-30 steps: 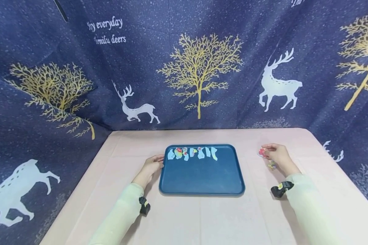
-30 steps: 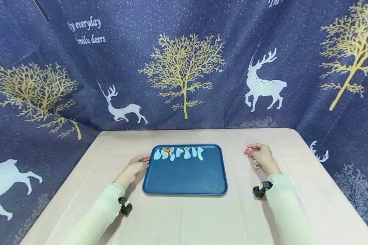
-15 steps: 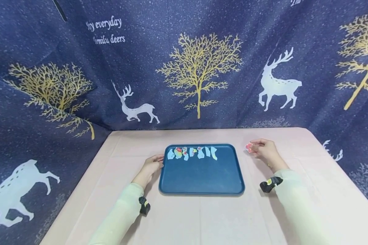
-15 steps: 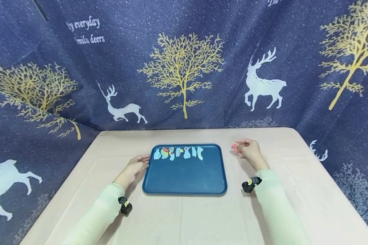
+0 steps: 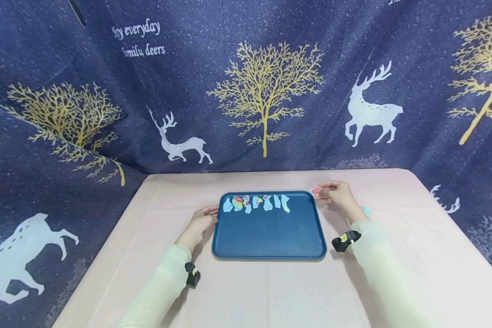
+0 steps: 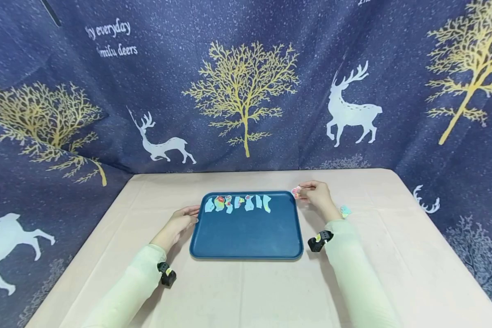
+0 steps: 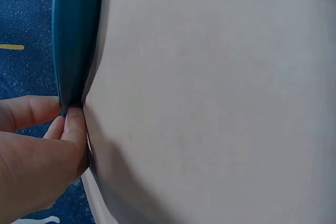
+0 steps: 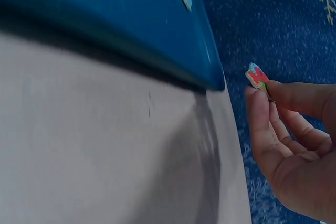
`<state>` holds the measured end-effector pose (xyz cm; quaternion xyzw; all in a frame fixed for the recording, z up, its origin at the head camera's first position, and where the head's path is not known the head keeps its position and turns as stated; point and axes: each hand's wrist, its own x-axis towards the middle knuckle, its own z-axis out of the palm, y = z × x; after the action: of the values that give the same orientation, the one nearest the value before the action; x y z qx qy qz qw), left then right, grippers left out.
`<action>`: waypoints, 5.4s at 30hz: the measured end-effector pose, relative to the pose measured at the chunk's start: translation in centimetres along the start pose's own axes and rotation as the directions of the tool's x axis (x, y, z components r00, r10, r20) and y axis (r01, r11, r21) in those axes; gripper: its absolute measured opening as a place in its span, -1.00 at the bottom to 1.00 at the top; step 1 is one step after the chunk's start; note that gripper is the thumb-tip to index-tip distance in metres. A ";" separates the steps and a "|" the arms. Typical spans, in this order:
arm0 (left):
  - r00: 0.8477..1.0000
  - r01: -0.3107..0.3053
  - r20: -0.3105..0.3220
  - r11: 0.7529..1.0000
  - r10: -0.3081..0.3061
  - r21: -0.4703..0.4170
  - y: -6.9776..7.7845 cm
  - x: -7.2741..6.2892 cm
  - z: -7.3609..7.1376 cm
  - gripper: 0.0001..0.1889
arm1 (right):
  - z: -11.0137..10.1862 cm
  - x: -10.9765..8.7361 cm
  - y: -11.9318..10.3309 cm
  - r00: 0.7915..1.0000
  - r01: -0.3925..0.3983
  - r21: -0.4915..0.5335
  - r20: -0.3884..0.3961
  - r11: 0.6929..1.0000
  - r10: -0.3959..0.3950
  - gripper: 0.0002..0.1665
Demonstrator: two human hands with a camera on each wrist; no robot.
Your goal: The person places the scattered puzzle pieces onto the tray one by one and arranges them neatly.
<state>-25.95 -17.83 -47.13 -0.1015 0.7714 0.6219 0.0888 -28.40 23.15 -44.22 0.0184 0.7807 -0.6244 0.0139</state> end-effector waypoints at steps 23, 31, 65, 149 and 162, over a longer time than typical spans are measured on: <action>1.000 0.004 0.007 1.000 -0.004 0.010 0.2 0.2 -0.1 -0.40 | 7.1 1.5 -0.6 0.980 -0.199 -0.010 -0.011 0.980 0.199 -0.69; 1.000 0.009 0.012 1.000 -0.009 0.005 0.1 0.1 0.0 -0.41 | 7.4 1.1 0.0 0.981 -0.192 -0.032 -0.006 0.981 0.192 -0.70; 1.000 0.026 0.007 1.000 -0.026 0.009 0.0 0.1 0.0 -0.42 | 4.9 0.6 -0.1 0.999 0.033 -0.187 -0.005 0.982 -0.035 -0.63; 1.000 0.008 -0.005 1.000 -0.008 0.028 -0.5 0.2 0.0 -0.43 | -10.8 -5.0 5.0 0.994 -0.101 -0.533 -0.026 0.840 0.103 -0.26; 1.000 0.017 -0.003 1.000 -0.017 0.018 -0.5 0.2 0.0 -0.42 | -10.5 -4.9 5.2 0.997 -0.077 -0.517 -0.015 0.853 0.080 -0.30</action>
<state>-25.97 -17.93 -47.63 -0.1082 0.7762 0.6141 0.0939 -23.30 34.48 -46.75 0.0437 0.9182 -0.3910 0.0465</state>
